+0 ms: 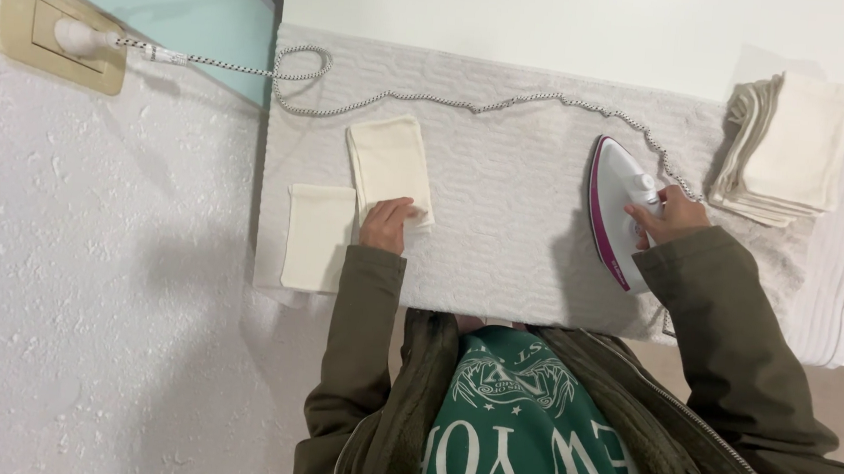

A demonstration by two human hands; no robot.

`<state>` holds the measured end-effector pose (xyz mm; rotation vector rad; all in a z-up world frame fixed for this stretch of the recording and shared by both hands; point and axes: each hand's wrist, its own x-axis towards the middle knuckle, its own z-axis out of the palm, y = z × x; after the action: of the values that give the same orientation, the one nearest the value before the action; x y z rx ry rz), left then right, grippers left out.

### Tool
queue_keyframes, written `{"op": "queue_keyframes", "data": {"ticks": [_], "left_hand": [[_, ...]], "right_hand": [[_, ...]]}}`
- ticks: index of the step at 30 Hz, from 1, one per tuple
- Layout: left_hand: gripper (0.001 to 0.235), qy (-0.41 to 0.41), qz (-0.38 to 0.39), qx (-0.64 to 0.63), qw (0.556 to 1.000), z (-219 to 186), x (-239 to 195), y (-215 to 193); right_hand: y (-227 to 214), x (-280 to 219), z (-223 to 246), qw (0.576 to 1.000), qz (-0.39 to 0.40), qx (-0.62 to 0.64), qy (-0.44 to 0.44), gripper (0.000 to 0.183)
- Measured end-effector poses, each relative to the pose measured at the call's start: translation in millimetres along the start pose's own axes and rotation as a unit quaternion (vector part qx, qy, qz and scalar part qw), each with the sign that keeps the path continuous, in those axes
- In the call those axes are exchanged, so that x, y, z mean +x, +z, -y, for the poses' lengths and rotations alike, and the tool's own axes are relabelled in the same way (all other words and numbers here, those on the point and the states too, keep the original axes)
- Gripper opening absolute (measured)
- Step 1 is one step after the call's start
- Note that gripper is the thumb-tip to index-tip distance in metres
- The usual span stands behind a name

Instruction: Ironing small white fabric pouches on a table.

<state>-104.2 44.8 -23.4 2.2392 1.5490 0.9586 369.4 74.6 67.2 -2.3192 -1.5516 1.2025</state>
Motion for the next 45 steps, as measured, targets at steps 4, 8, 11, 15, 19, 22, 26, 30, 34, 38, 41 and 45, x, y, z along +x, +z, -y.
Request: {"op": "queue_keyframes", "data": {"ticks": [4, 8, 11, 15, 19, 22, 26, 30, 34, 38, 41, 45], "left_hand": [[0.024, -0.036, -0.020, -0.001, 0.999, -36.5, 18.9, -24.0], [0.035, -0.038, -0.021, -0.004, 0.999, -37.3, 16.8, -22.0], [0.033, -0.055, -0.006, 0.012, 0.998, -20.6, 9.3, -10.3], [0.055, -0.113, 0.007, -0.011, 0.993, -10.5, 5.9, -3.6], [0.032, 0.016, -0.028, 0.048, 0.998, -24.4, 51.5, -3.3], [0.019, 0.061, -0.059, 0.025, 0.996, -81.5, 97.9, -19.3], [0.016, -0.039, -0.015, -0.024, 0.999, -137.3, 155.3, -17.4], [0.020, 0.133, -0.084, -0.020, 0.987, -162.0, 169.5, -5.6], [0.022, 0.237, -0.033, -0.031, 0.970, -137.7, 108.0, 61.2], [0.038, 0.348, 0.155, 0.060, 0.923, -125.8, 40.3, 82.6], [0.035, 0.290, 0.237, -0.014, 0.927, -133.2, 17.6, 62.5], [0.036, -0.106, 0.120, -0.055, 0.986, -135.8, 1.5, 64.9]], "right_hand": [[2.2, 4.7, -5.0, 1.000, 0.002, -0.013, 0.001, 0.057], [0.6, 2.4, -1.1, 1.000, 0.014, -0.021, 0.016, 0.058], [2.3, 4.5, 1.7, 0.999, 0.012, -0.026, 0.023, 0.061], [19.1, 32.7, -36.5, 0.987, -0.012, -0.145, -0.062, 0.063], [11.0, 45.1, -60.0, 0.979, -0.052, -0.139, -0.141, 0.058], [-21.7, -2.7, -13.3, 0.997, 0.038, -0.065, 0.009, 0.058], [-32.7, -15.8, -16.6, 0.999, 0.016, -0.021, -0.022, 0.053], [-35.8, -11.0, -40.9, 0.999, -0.004, -0.025, -0.038, 0.053], [-45.4, -20.4, -44.9, 0.999, -0.020, -0.027, -0.024, 0.052], [-42.2, -21.9, -45.0, 0.999, -0.017, -0.051, -0.004, 0.055], [-25.5, -8.0, -49.9, 0.997, -0.010, -0.078, -0.027, 0.060], [-4.2, -2.4, -16.5, 0.992, 0.080, -0.100, -0.005, 0.075]]}}
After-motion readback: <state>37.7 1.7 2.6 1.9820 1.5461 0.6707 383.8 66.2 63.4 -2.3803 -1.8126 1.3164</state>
